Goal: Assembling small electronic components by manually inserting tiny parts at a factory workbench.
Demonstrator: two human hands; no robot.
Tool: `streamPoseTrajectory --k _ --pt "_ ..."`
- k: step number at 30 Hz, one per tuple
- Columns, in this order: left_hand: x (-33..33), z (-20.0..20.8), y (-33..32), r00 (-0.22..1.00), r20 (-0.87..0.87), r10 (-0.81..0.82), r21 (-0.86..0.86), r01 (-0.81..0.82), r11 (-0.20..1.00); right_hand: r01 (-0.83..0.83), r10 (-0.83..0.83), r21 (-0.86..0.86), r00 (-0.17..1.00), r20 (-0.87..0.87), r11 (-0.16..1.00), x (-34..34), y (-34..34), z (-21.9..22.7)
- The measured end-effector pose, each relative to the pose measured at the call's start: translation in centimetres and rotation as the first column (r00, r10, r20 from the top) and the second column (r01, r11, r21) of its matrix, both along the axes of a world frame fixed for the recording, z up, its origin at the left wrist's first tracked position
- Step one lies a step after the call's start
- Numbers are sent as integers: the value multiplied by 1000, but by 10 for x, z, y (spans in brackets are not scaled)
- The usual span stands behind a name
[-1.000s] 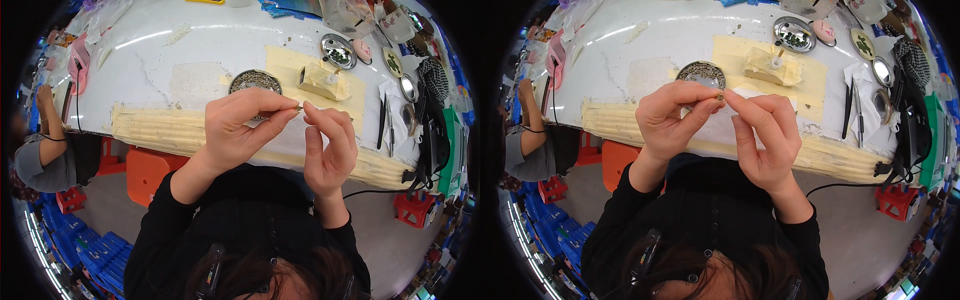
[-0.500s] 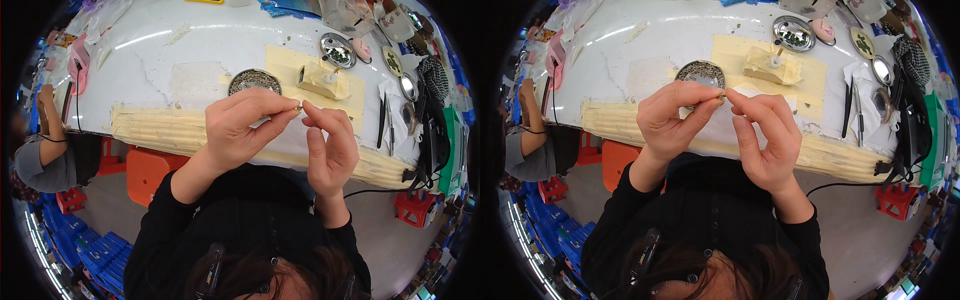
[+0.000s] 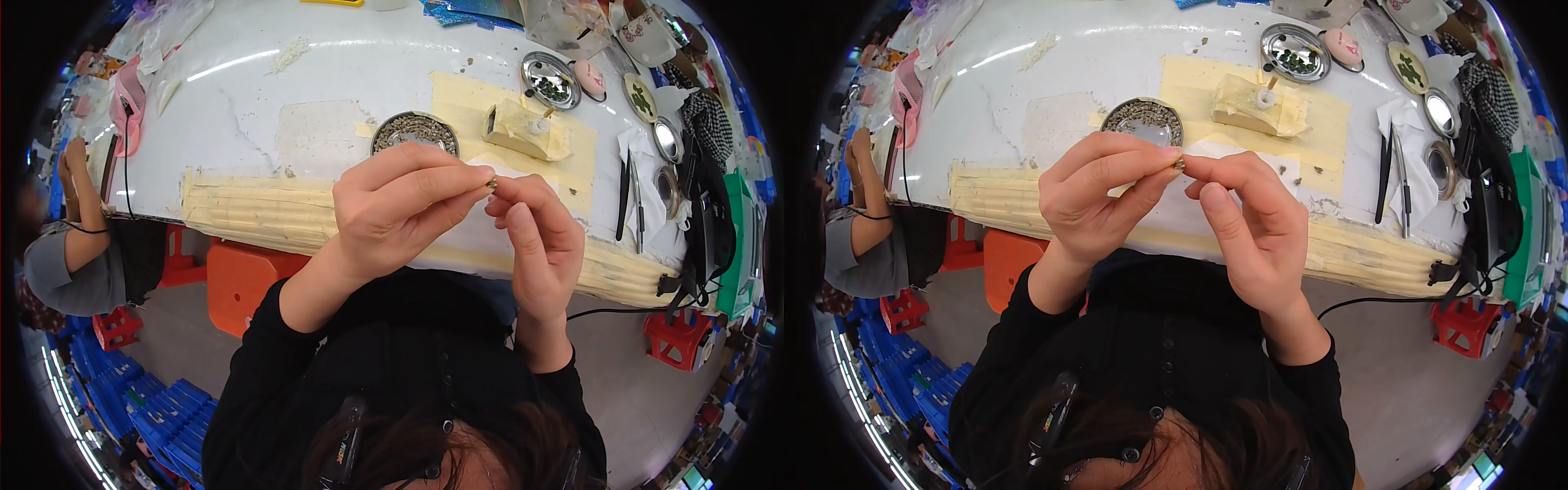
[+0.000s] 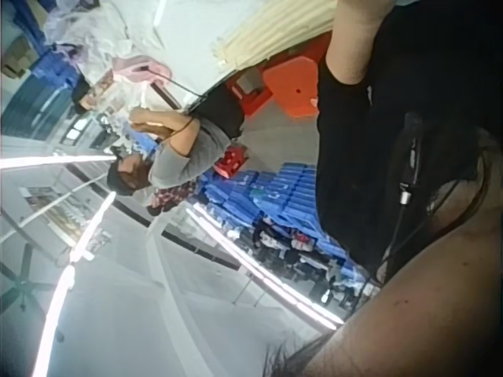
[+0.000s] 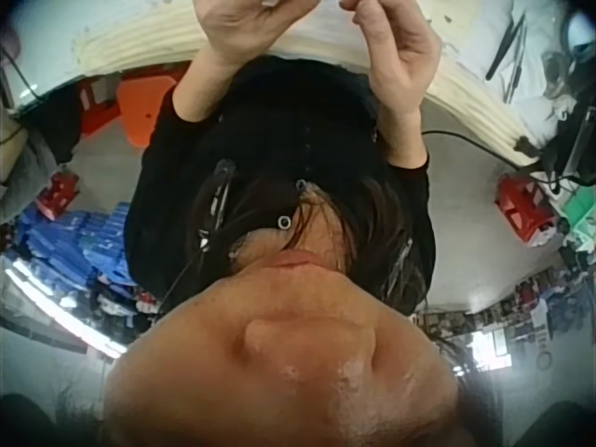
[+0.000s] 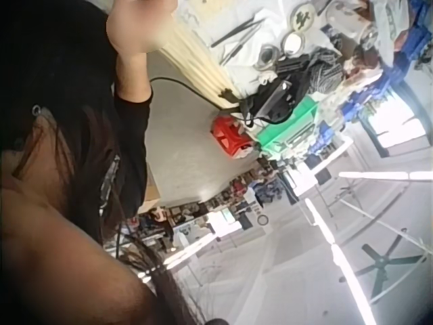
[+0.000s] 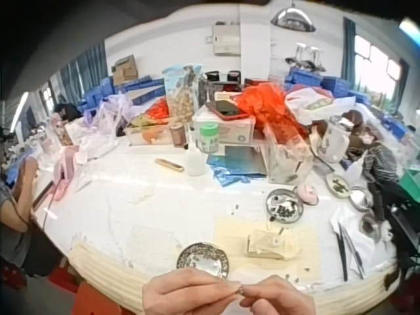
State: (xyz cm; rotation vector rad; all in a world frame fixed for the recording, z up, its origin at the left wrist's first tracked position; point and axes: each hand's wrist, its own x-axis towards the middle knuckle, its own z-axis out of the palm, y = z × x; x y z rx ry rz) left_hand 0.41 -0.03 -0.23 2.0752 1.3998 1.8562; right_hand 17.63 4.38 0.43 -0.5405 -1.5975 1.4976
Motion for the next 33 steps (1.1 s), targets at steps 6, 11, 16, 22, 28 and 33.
streamPoseTrajectory --k 6,11,16,22,28,33 --pt "1 0 0 1000 -8 -15 5 15 1000 -17 17 -47 1000 -4 999 2 1 -1" --pt "0 0 -1 998 -53 -28 13 28 1000 -149 130 -226 987 -100 963 3 4 -6" --pt "3 -1 -2 997 -70 -16 -1 16 1000 -217 148 -337 964 -220 916 0 2 -6" --pt "2 -2 -2 996 -84 -26 -10 25 1000 -169 119 -240 971 -209 956 1 5 -9" --pt "3 -2 0 997 -74 -33 0 33 999 -80 40 -248 986 -161 965 1 4 -9" --pt "5 -3 1 997 -79 -6 20 8 1000 49 -50 -72 999 -13 996 1 6 -10"
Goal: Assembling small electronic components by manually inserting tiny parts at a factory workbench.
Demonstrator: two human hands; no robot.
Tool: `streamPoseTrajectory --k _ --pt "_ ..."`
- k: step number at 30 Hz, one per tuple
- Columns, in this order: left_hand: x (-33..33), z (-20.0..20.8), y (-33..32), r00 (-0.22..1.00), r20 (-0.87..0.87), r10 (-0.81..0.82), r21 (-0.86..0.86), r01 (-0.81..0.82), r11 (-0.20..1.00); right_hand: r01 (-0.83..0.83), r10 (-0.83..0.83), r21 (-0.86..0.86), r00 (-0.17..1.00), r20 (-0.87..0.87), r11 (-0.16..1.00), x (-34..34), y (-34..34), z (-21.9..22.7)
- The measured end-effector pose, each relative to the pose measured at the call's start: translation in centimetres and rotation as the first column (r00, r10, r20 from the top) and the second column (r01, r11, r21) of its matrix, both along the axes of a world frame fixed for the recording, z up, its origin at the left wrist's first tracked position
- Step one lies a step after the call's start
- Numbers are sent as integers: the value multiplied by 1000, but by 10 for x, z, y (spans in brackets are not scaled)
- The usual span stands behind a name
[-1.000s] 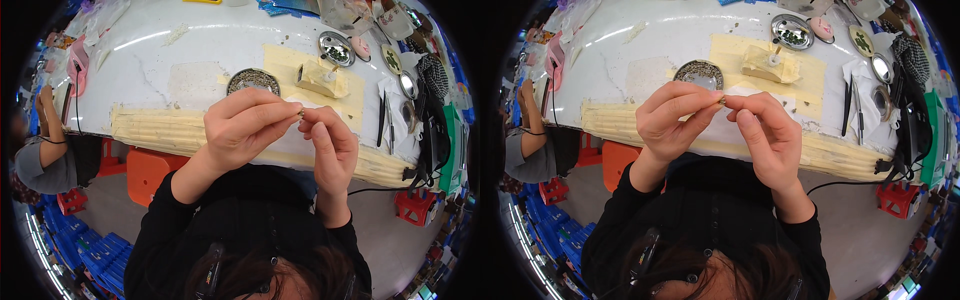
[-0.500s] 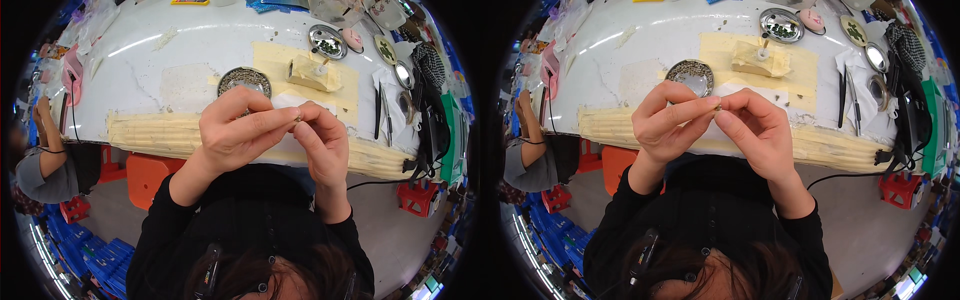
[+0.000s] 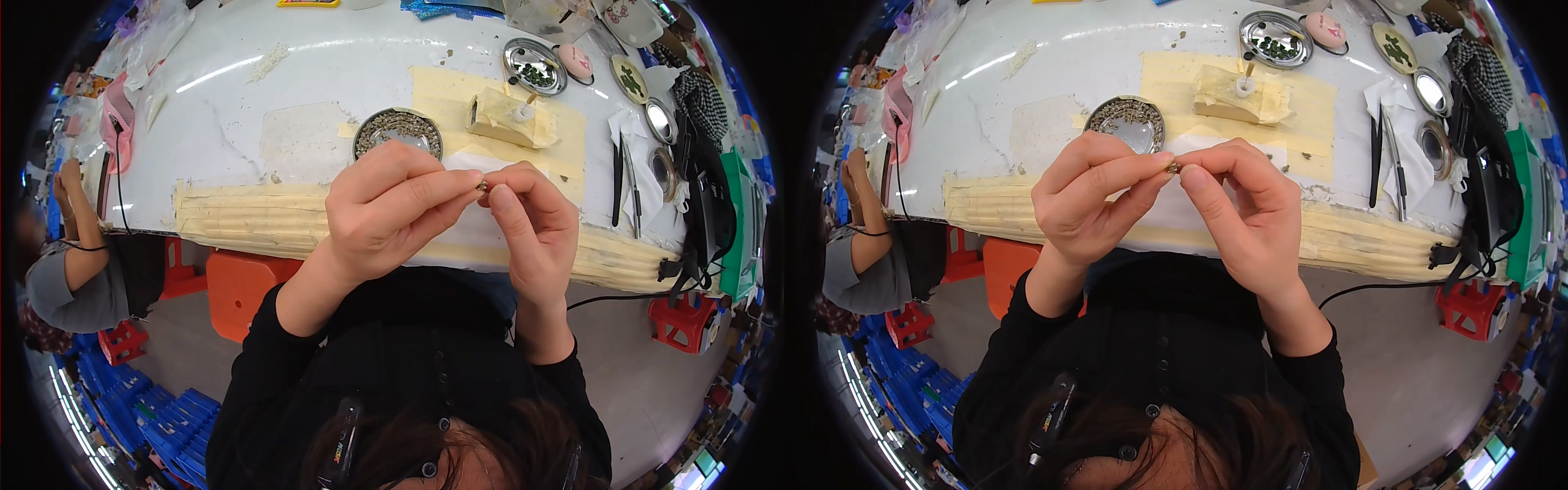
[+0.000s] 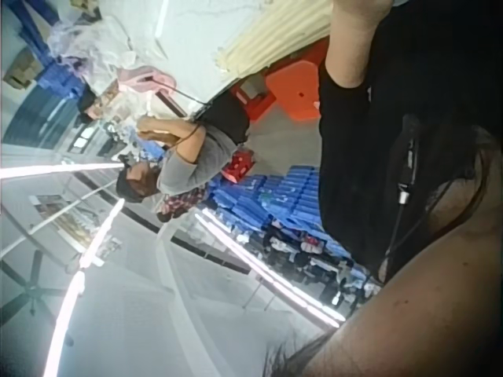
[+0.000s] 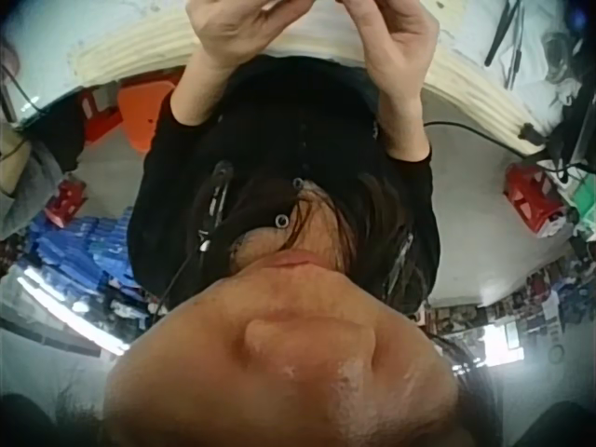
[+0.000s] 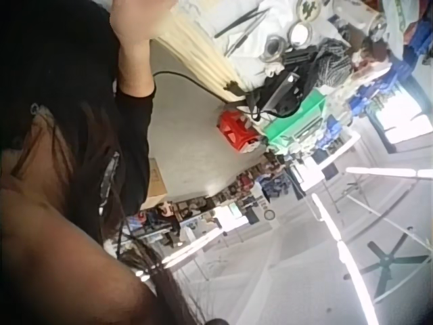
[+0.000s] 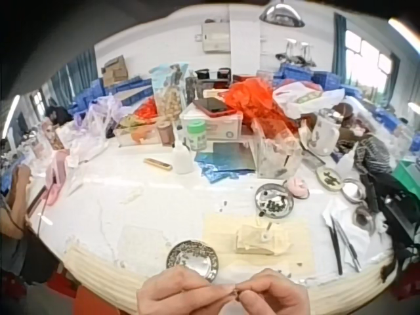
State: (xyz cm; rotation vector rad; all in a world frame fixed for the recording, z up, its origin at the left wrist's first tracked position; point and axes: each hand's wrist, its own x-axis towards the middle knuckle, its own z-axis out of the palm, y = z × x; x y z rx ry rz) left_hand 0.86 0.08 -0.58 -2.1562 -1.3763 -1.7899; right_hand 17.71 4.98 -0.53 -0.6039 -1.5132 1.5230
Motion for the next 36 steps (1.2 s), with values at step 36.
streamPoseTrajectory --k 36 --pt "1 3 -4 998 7 65 -59 -64 996 26 -606 871 728 319 490 -2 76 31"
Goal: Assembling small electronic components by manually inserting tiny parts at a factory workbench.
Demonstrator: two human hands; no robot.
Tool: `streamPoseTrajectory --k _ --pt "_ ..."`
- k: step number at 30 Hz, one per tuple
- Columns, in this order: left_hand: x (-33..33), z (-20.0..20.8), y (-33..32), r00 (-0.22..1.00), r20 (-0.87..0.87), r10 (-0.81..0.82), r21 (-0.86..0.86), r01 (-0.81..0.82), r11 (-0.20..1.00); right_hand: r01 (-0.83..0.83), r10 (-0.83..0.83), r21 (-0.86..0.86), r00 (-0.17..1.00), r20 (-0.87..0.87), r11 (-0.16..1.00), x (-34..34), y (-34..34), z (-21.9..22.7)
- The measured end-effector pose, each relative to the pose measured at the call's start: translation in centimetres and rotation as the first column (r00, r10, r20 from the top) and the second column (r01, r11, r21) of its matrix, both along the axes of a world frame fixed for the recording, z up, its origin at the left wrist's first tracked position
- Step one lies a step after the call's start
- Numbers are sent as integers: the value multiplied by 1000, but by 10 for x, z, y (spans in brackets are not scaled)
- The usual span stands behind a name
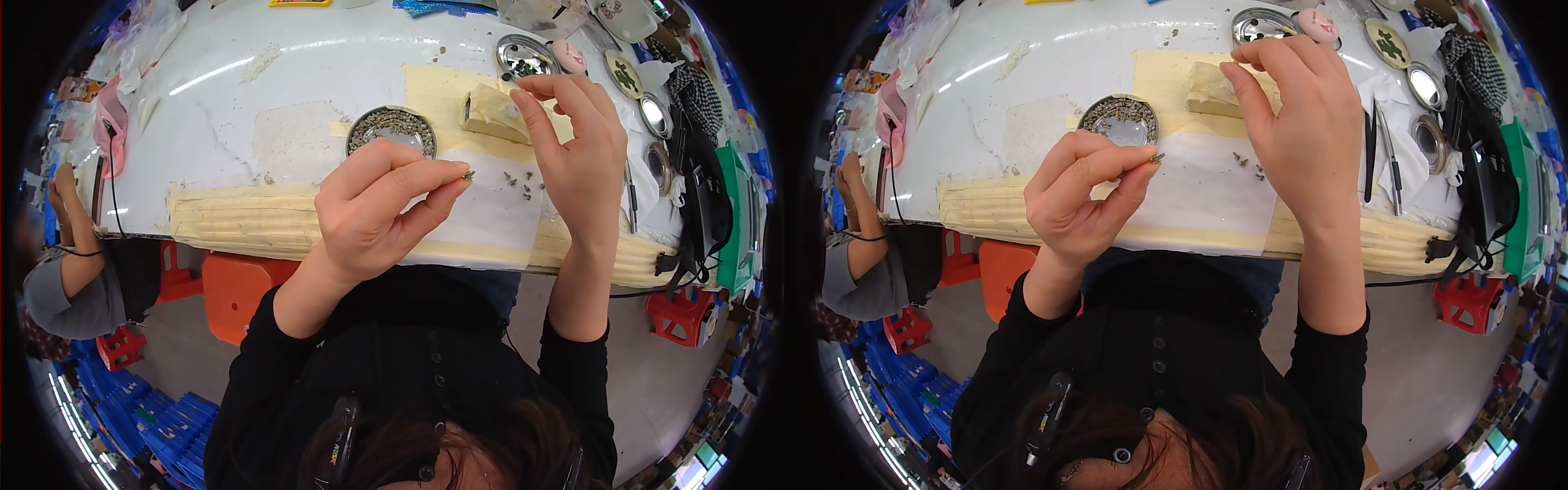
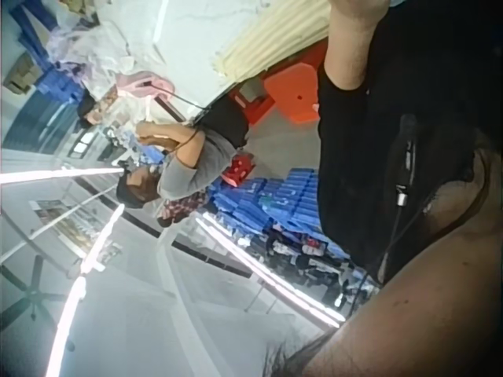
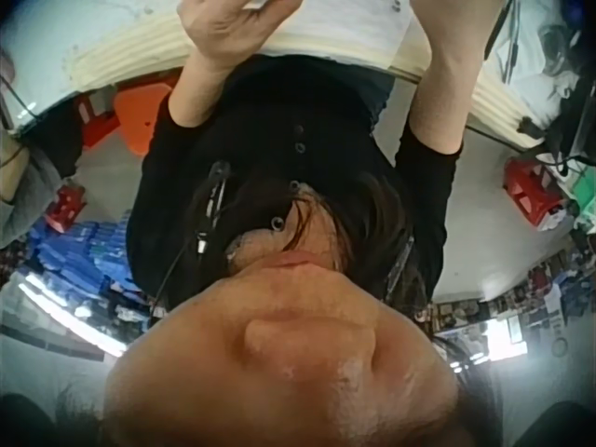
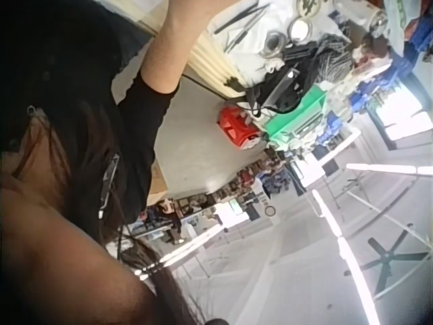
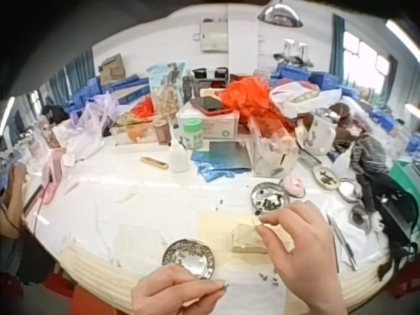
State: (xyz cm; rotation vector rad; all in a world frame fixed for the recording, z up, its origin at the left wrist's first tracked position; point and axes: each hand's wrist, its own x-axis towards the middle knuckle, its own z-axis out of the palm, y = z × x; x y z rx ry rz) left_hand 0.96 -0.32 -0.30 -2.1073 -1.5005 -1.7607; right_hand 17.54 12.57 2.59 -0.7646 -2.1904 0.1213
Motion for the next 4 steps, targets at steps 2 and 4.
streamPoseTrajectory --k 2,4 --pt "-1 0 0 1000 -3 0 9 0 1000 -13 13 -26 1000 4 1000 0 0 -1" --pt "-1 -1 0 1000 -1 -5 15 5 1000 -20 20 -39 1000 5 999 1 0 -1"
